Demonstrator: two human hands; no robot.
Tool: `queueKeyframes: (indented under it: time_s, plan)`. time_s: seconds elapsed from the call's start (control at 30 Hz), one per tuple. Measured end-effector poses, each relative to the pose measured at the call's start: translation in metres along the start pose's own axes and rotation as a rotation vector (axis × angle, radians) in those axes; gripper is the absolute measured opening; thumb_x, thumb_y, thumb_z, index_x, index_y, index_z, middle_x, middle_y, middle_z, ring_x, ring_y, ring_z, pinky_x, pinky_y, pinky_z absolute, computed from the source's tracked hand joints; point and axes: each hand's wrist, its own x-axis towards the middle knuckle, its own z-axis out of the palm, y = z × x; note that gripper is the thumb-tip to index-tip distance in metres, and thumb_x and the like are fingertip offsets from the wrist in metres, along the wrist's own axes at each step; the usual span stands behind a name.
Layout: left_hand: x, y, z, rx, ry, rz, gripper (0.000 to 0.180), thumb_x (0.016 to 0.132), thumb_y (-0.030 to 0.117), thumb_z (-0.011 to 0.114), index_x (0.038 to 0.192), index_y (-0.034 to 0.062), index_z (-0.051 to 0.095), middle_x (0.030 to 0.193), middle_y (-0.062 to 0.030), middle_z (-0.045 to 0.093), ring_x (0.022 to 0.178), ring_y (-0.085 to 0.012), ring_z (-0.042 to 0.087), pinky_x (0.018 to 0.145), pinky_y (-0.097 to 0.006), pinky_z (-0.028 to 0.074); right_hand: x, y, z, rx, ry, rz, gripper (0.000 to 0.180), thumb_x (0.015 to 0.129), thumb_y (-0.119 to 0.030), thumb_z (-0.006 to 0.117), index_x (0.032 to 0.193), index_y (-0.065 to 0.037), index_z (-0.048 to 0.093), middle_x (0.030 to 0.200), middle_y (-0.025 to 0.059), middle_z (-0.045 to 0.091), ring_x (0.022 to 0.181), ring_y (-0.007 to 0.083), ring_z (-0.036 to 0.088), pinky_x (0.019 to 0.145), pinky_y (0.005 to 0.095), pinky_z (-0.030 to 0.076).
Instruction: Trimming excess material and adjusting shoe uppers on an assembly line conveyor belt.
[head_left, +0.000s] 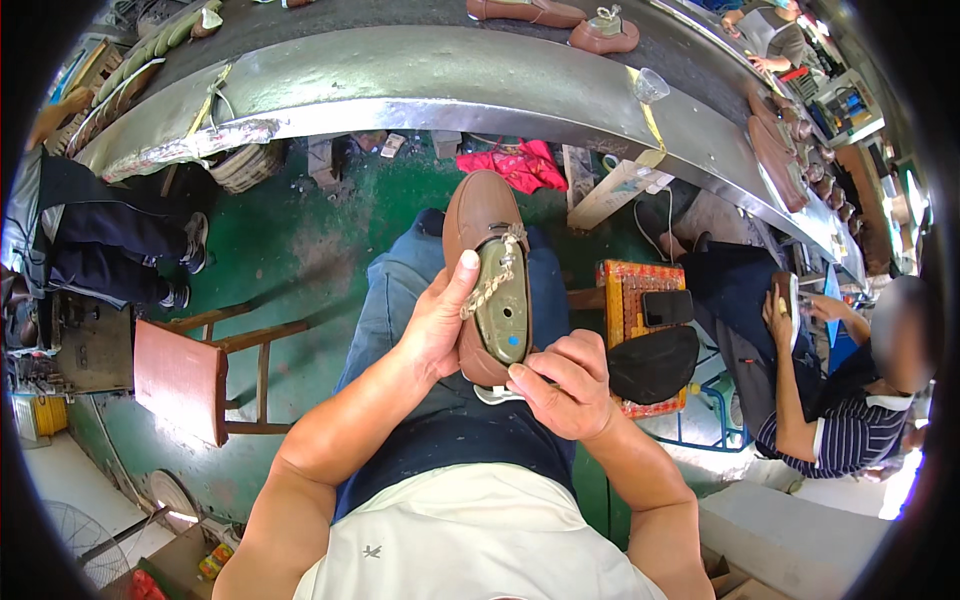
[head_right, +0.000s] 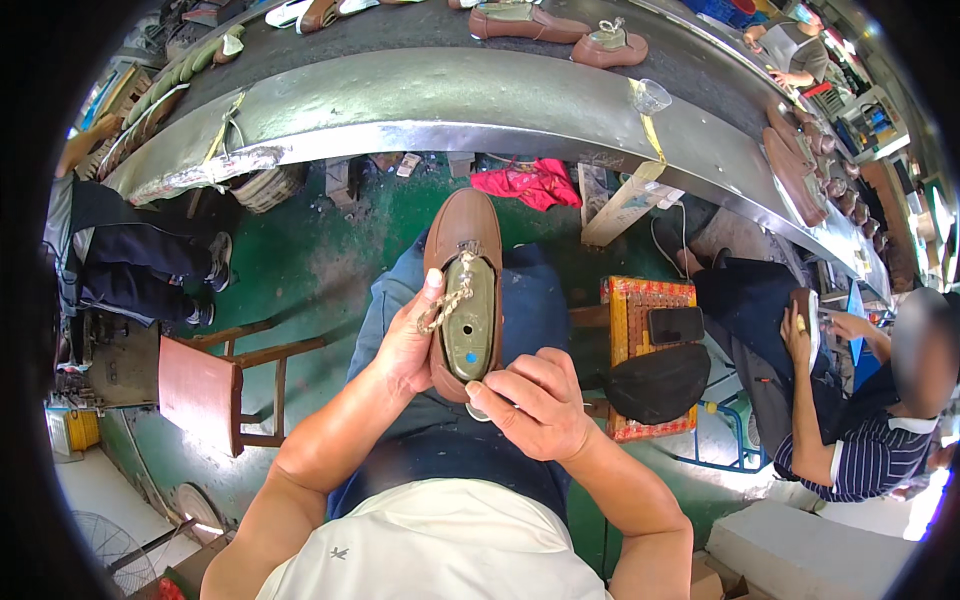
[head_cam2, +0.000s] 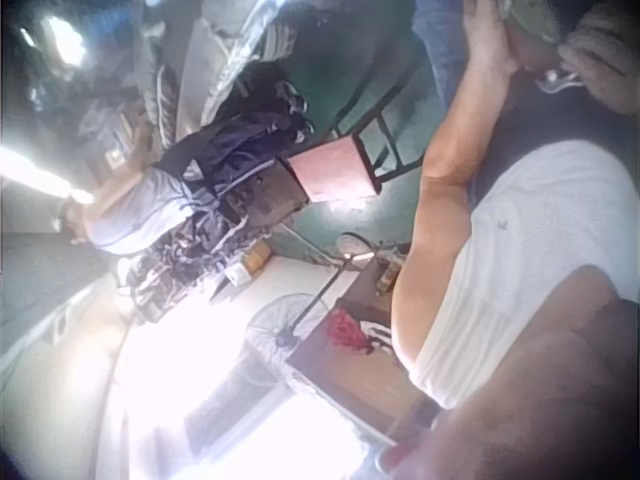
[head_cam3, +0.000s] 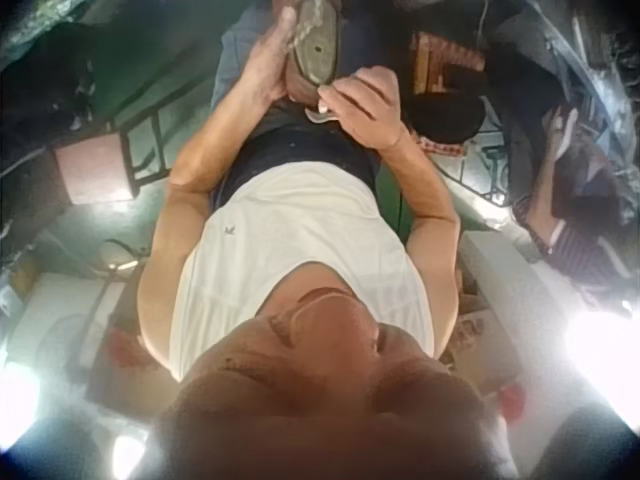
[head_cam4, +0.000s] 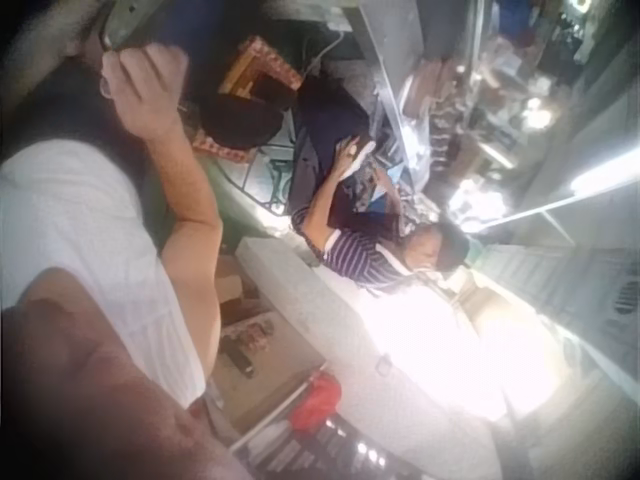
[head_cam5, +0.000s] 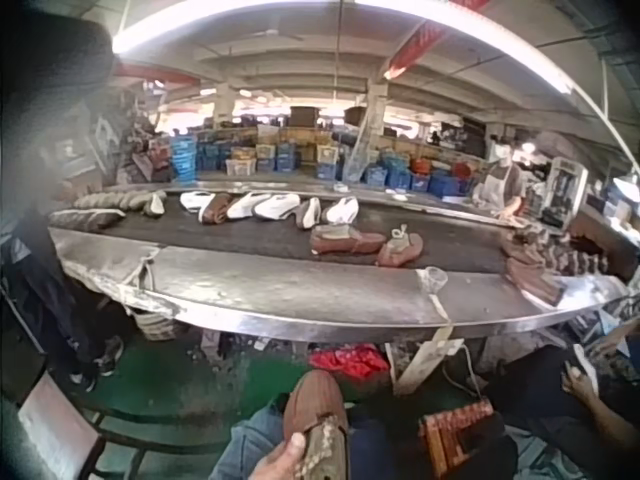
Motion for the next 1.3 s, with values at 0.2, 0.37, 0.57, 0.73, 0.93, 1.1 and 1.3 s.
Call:
queueKeyframes:
  time_s: [0.2,0.37,0.57,0.73,0.93,1.1,1.3]
  plan:
    - [-0.001,0.004,0.001,-0.023,-0.008,-0.008,0.064,0.099,0.057,0.055,0.135,0.0039,0.056,0.118,-0.0151,0.069,0.103,-0.028,0.071,0.087,-0.044,0.062,0.004,0.003,0.002,-0.068,0.043,-0.096,0.032,0.071,-0.012,0.083,0.103,-0.009,0.078,0.114,0.0017,0.063,0.095,0.0212,0.056,0.071,0.0371,0.044]
    - [0.0,-0.002,-0.015,0.006,-0.039,0.032,0.059,0.102,0.049,0.056,0.139,0.0039,0.052,0.121,-0.0168,0.067,0.108,-0.0315,0.068,0.094,-0.048,0.058,0.009,-0.002,-0.002,0.004,-0.026,-0.091,0.03,0.071,-0.011,0.084,0.099,-0.009,0.076,0.111,0.0032,0.064,0.096,0.022,0.059,0.073,0.0378,0.046]
    - [-0.002,-0.017,-0.032,0.156,-0.167,0.232,0.079,0.099,0.064,0.05,0.151,0.007,0.036,0.138,-0.0128,0.057,0.121,-0.0256,0.061,0.102,-0.044,0.053,-0.016,-0.015,0.008,0.235,-0.043,0.335,0.062,0.076,-0.035,0.09,0.119,-0.001,0.059,0.127,0.0187,0.058,0.113,0.0375,0.059,0.096,0.0453,0.049]
    - [-0.002,-0.017,-0.03,0.208,-0.076,0.125,0.08,0.102,0.07,0.028,0.15,0.0063,0.041,0.136,-0.0152,0.061,0.121,-0.0283,0.063,0.102,-0.044,0.054,-0.029,-0.014,0.008,0.314,-0.136,0.641,0.078,0.077,-0.04,0.088,0.13,0.003,0.051,0.14,0.0267,0.051,0.129,0.0424,0.052,0.108,0.047,0.043]
    - [-0.008,-0.006,-0.02,0.159,-0.135,0.141,0.066,0.108,0.056,0.029,0.149,0.0054,0.039,0.135,-0.0128,0.06,0.12,-0.0225,0.063,0.103,-0.039,0.053,-0.031,-0.012,0.018,0.435,-0.155,0.75,0.08,0.079,-0.039,0.086,0.136,0.002,0.048,0.145,0.0249,0.047,0.133,0.039,0.05,0.109,0.045,0.043]
    - [-0.003,-0.012,-0.027,0.16,-0.13,0.179,0.06,0.109,0.052,0.031,0.148,0.0074,0.039,0.136,-0.0121,0.058,0.12,-0.0226,0.062,0.103,-0.04,0.053,-0.028,-0.013,0.018,0.569,-0.206,0.831,0.095,0.078,-0.032,0.088,0.149,0.002,0.034,0.151,0.0222,0.042,0.138,0.0358,0.046,0.111,0.0437,0.042]
    - [0.01,-0.021,-0.012,0.368,-0.154,0.418,0.058,0.109,0.04,0.048,0.153,0.0081,0.03,0.145,-0.0063,0.048,0.136,-0.0163,0.042,0.114,-0.037,0.035,-0.014,-0.001,0.018,0.661,-0.295,0.927,0.102,0.074,-0.021,0.09,0.152,-0.001,0.028,0.144,0.0175,0.047,0.133,0.0295,0.05,0.11,0.0398,0.042]
